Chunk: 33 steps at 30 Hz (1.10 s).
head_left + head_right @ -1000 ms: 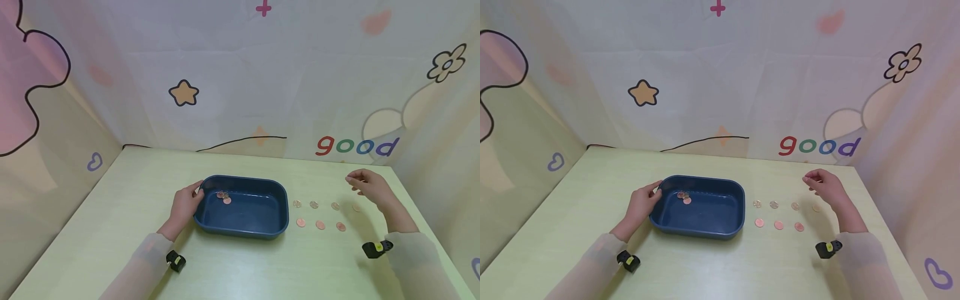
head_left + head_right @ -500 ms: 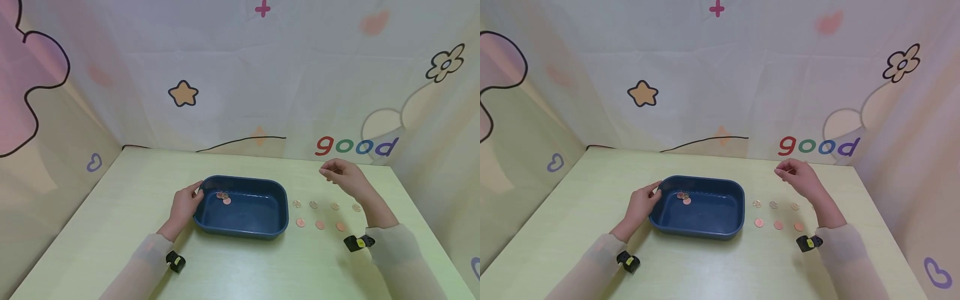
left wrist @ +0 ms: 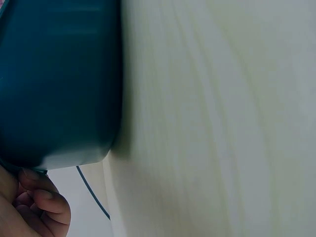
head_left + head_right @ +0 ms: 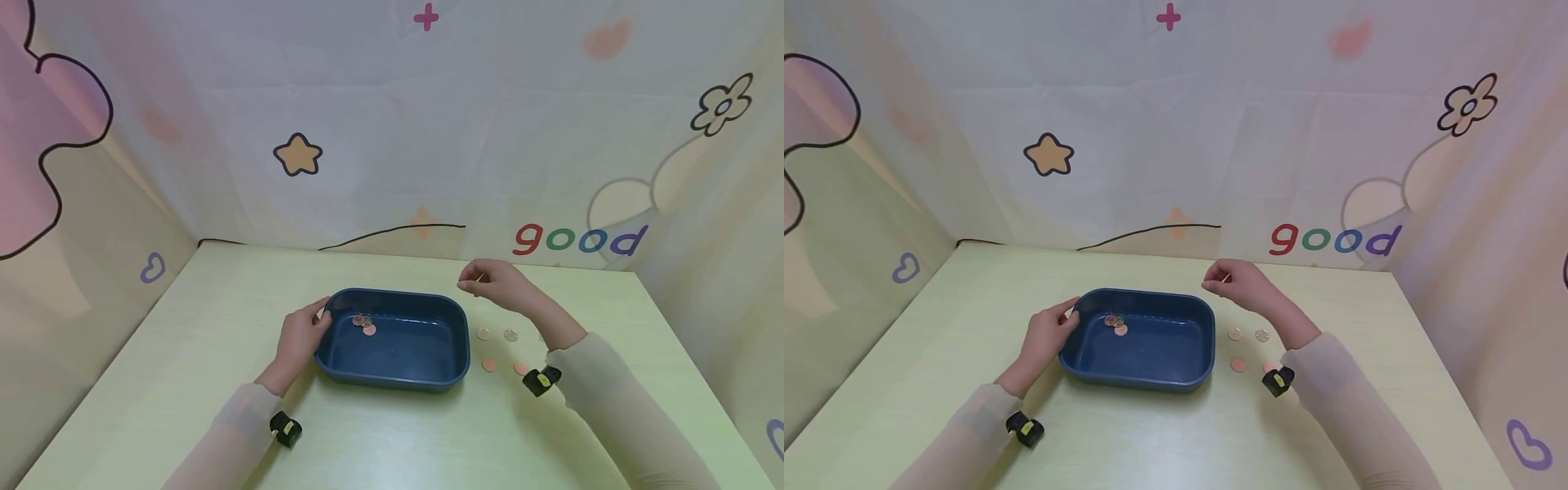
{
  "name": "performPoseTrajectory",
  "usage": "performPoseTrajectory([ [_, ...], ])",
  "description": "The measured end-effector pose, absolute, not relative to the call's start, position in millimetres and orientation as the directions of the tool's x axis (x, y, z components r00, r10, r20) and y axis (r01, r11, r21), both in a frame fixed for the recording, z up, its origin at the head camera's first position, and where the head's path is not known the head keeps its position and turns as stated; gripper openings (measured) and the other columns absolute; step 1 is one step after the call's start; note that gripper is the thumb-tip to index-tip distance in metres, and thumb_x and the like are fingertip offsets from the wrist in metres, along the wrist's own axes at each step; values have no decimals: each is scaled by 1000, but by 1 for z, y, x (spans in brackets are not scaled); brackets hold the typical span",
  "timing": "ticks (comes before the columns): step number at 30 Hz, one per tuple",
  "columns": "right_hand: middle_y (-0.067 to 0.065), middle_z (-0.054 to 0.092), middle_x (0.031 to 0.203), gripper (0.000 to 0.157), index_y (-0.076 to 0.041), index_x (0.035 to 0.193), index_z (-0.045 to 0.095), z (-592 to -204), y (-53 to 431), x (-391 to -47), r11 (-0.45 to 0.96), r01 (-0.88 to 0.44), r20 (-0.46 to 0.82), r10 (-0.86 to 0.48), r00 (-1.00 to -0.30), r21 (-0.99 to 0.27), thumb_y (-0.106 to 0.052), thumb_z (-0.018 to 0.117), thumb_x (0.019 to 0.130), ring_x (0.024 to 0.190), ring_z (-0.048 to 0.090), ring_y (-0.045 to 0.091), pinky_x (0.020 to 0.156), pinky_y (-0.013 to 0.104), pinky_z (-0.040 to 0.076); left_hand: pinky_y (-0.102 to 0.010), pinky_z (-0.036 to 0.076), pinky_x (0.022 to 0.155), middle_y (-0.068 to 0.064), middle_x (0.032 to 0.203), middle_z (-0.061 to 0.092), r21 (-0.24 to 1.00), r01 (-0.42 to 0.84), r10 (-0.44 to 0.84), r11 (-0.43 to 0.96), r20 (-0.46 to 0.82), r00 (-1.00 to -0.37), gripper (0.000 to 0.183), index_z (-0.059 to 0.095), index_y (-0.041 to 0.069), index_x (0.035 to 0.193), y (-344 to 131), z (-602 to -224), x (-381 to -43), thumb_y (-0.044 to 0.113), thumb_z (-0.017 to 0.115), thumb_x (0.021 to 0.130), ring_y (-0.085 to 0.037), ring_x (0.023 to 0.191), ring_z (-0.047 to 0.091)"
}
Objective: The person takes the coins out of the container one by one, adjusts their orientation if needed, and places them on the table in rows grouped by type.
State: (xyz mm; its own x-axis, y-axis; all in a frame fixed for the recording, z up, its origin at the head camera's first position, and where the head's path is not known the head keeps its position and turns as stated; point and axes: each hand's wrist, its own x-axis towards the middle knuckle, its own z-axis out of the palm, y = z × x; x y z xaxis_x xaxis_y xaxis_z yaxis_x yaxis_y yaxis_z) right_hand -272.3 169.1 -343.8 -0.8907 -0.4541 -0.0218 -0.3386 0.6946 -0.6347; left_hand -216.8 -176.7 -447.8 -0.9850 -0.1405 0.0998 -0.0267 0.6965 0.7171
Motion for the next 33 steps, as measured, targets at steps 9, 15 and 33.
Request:
performPoseTrajectory([
  [9,18,72,104,26,1,115,69,-339,134,-283,700,-413,-99,-566,-819,-583,-19,64,99,90,66,24,80,33,54,-24,31,54,-1,61,50,718,-17,-137,696,109,-984,44,63,3,139,-176,-448,-217,14,56,97,-12,53,38],
  [15,17,74,104,29,1,119,69,-341,111,-291,688,-454,-143,-624,-768,-566,-19,63,99,88,69,25,83,37,56,-24,31,54,0,61,50,722,-25,-137,692,97,-986,45,63,3,140,-177,-448,-217,15,55,97,-12,53,38],
  [33,15,76,105,31,-2,126,68,-375,39,-309,697,-486,-263,-678,-687,-527,-19,63,100,87,75,32,68,24,54,-25,32,55,0,61,50,720,-16,-135,693,108,-985,44,63,3,139,-179,-450,-217,15,56,97,-12,53,39],
])
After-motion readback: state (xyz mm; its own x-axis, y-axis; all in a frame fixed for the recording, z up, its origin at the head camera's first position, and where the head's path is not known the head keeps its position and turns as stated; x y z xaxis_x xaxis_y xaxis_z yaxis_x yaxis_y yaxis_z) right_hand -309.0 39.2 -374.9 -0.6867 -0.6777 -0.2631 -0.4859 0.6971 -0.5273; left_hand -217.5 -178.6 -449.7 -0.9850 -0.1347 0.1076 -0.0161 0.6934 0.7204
